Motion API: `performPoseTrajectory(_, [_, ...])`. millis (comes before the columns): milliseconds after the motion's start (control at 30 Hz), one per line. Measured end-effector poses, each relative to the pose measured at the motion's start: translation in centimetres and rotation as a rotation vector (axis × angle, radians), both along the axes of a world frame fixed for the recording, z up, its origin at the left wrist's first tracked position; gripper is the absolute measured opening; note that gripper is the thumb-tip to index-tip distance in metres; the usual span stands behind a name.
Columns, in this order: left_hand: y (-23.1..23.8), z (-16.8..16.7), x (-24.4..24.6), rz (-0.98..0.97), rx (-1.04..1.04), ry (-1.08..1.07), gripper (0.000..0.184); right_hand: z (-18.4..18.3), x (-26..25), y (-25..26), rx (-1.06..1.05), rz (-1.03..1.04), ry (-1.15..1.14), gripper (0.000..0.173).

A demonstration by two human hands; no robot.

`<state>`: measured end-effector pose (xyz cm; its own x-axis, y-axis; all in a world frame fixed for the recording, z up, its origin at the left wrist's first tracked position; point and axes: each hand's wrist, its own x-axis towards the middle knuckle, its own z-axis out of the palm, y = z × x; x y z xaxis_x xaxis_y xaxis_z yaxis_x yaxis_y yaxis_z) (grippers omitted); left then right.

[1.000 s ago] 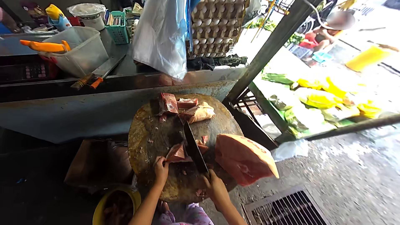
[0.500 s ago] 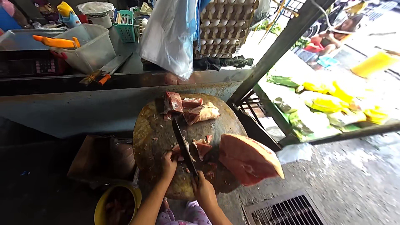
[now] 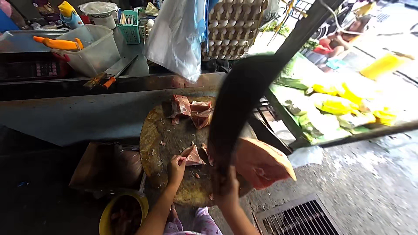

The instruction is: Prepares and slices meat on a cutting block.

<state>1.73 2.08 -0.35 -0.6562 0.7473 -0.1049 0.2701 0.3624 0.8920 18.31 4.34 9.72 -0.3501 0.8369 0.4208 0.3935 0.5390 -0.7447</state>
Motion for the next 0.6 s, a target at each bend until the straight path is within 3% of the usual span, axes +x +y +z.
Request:
performPoseTrajectory(100, [0.0,0.0,0.2,-0.027,-0.025,0.02,0.016,-6.0,0.7,-1.0,-0.72,0.043,-0.721,0.043])
performPoseTrajectory(133, [0.0,-0.1,0.3,-0.031,-0.012,0.048,0.016,-7.1,0.6,-1.1,-0.81,0.045,-0.823,0.044])
performPoseTrajectory(233, [-0.1,-0.6,0.5,0.001,0.032,0.1,0.014,-7.1,0.2,-1.1,-0.807,0.034,-0.9,0.04])
performPoseTrajectory(333, [-0.3,-0.9,-0.2,0.004,0.034,0.071,0.014,-6.9,1.2,0.1,-0.807,0.07,-0.748,0.041])
performPoseTrajectory(433, [-1.0,-0.4,-0.8,-0.014,-0.059,0.007,0.017,-2.7,2.2,0.9,-0.693,0.098,-0.557,0.043])
performPoseTrajectory(600, [-1.0,-0.7,-0.2,-0.002,-0.009,-0.006,0.016,6.3,0.3,1.7,0.096,0.11,0.136,0.036])
